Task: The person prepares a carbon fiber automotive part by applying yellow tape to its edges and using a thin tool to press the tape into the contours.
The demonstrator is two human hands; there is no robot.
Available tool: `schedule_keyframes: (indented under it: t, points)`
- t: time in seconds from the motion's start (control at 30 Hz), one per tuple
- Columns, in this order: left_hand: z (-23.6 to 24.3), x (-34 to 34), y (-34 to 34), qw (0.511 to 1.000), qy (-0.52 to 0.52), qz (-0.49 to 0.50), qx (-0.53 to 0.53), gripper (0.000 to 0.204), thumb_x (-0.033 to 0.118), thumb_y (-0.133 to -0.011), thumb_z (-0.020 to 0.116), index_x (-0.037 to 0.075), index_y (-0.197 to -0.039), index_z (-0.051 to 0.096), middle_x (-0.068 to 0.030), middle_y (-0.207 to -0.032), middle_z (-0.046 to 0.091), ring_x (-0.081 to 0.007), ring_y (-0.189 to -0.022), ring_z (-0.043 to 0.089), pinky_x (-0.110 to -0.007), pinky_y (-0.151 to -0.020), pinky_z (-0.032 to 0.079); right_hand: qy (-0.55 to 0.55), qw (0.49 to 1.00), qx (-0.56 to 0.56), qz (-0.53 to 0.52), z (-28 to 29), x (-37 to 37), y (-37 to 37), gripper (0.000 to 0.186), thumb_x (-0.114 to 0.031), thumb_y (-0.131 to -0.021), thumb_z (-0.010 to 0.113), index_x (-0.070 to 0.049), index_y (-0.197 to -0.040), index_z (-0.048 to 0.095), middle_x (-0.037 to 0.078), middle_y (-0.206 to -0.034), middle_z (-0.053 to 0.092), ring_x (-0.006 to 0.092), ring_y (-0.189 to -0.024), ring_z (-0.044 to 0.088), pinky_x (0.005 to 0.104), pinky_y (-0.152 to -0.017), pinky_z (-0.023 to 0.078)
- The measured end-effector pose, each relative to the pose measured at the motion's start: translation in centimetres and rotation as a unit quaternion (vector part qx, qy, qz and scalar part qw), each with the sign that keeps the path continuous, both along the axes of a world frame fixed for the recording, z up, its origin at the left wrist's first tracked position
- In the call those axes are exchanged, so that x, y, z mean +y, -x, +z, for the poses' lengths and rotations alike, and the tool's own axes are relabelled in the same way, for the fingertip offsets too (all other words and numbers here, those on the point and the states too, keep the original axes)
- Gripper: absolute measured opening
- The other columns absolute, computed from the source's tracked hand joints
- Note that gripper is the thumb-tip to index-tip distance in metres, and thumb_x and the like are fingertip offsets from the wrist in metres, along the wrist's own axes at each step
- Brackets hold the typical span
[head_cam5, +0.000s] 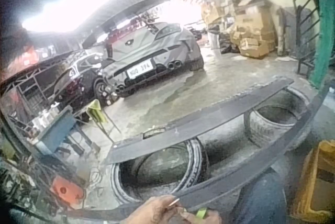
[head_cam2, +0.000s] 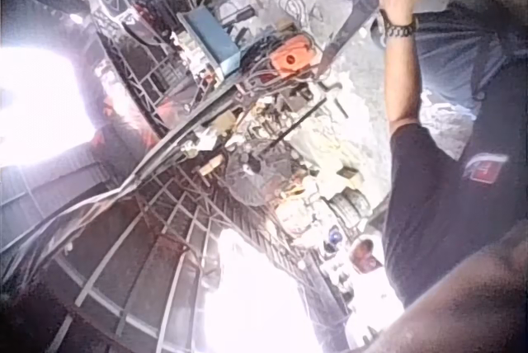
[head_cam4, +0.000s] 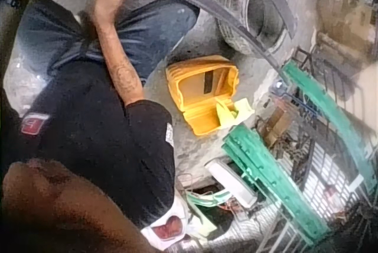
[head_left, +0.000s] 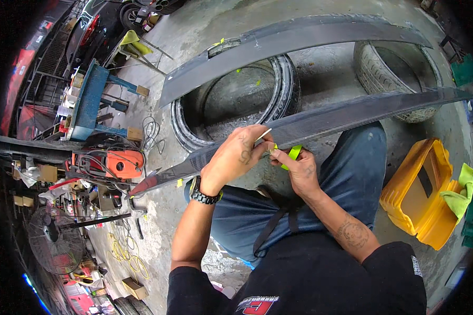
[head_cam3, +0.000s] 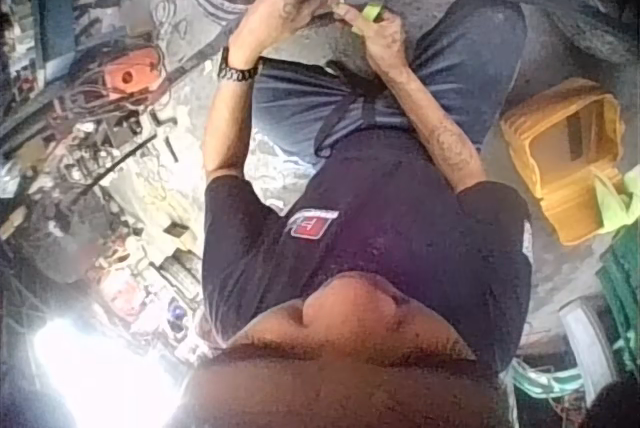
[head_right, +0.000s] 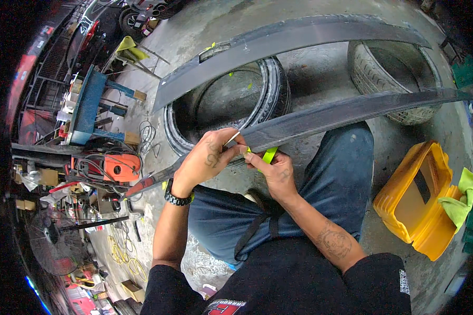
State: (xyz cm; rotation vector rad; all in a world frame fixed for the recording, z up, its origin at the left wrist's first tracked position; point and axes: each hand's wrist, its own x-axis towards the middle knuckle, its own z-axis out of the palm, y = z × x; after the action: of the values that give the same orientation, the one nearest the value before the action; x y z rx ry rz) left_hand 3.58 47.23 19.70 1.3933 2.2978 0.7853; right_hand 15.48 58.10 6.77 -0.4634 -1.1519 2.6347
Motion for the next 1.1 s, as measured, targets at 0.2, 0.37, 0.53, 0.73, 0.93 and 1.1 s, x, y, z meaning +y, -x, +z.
schedule_keyframes:
  t: [0.2, 0.37, 0.53, 0.73, 0.93, 1.1]
  points:
    - [-1.0, -0.2, 0.1, 0.999, -0.038, 0.007, -0.007, 0.011, 0.008, -0.088, 0.068, -0.001, -0.092, 0.063, -0.0192, -0.076, 0.061, -0.0352, -0.070, 0.061, -0.041, -0.062, 0.045, -0.001, 1.000, 0.031, -0.002, -0.5, -0.1, 0.4, 0.013, -0.006, -0.092, 0.069, -0.004, -0.105, 0.072, 0.004, -0.095, 0.072, 0.0123, -0.082, 0.067, 0.0295, -0.075, 0.056]
    - [-0.8, 0.0, 0.0, 0.999, -0.025, 0.024, -0.013, 0.011, 0.008, -0.088, 0.068, -0.001, -0.091, 0.063, -0.0189, -0.075, 0.061, -0.0354, -0.069, 0.060, -0.041, -0.062, 0.044, -0.016, 1.000, 0.017, 0.005, -0.4, 0.3, 0.2, 0.013, -0.007, -0.092, 0.070, -0.003, -0.104, 0.072, 0.005, -0.095, 0.073, 0.0133, -0.083, 0.068, 0.0304, -0.074, 0.058]
    - [-1.5, -0.2, 0.2, 0.998, -0.054, 0.006, 0.020, 0.012, 0.009, -0.089, 0.068, -0.001, -0.091, 0.062, -0.0174, -0.077, 0.060, -0.0324, -0.070, 0.061, -0.040, -0.064, 0.046, -0.038, 0.999, 0.013, 0.019, 0.1, 0.7, 0.0, 0.012, -0.008, -0.092, 0.071, -0.001, -0.102, 0.072, 0.007, -0.095, 0.073, 0.0147, -0.083, 0.069, 0.0305, -0.074, 0.059]
    - [-1.1, 0.3, 0.4, 0.998, 0.007, 0.024, -0.052, 0.014, 0.012, -0.089, 0.068, -0.001, -0.090, 0.062, -0.0159, -0.079, 0.061, -0.0322, -0.079, 0.062, -0.041, -0.070, 0.047, -0.045, 0.998, 0.021, 0.029, -0.8, 1.2, -0.2, 0.014, -0.008, -0.093, 0.070, 0.001, -0.104, 0.072, 0.008, -0.096, 0.073, 0.0160, -0.085, 0.070, 0.0310, -0.074, 0.059]
    - [-2.1, -0.3, 0.9, 0.999, -0.007, 0.012, -0.037, 0.015, 0.013, -0.089, 0.069, -0.001, -0.092, 0.064, -0.0161, -0.081, 0.063, -0.0283, -0.077, 0.063, -0.040, -0.069, 0.047, -0.046, 0.998, 0.029, 0.035, -0.9, 1.0, -0.1, 0.014, -0.007, -0.093, 0.069, 0.001, -0.104, 0.072, 0.009, -0.097, 0.073, 0.0167, -0.086, 0.070, 0.0312, -0.073, 0.059]
    - [-1.7, -0.3, 0.9, 0.998, -0.012, 0.029, -0.048, 0.016, 0.013, -0.088, 0.070, -0.001, -0.092, 0.065, -0.0155, -0.079, 0.064, -0.0250, -0.076, 0.062, -0.037, -0.067, 0.046, -0.048, 0.998, 0.028, 0.025, -1.1, 0.9, 0.0, 0.016, -0.006, -0.091, 0.072, -0.001, -0.106, 0.071, 0.007, -0.098, 0.073, 0.0150, -0.087, 0.069, 0.0296, -0.074, 0.057]
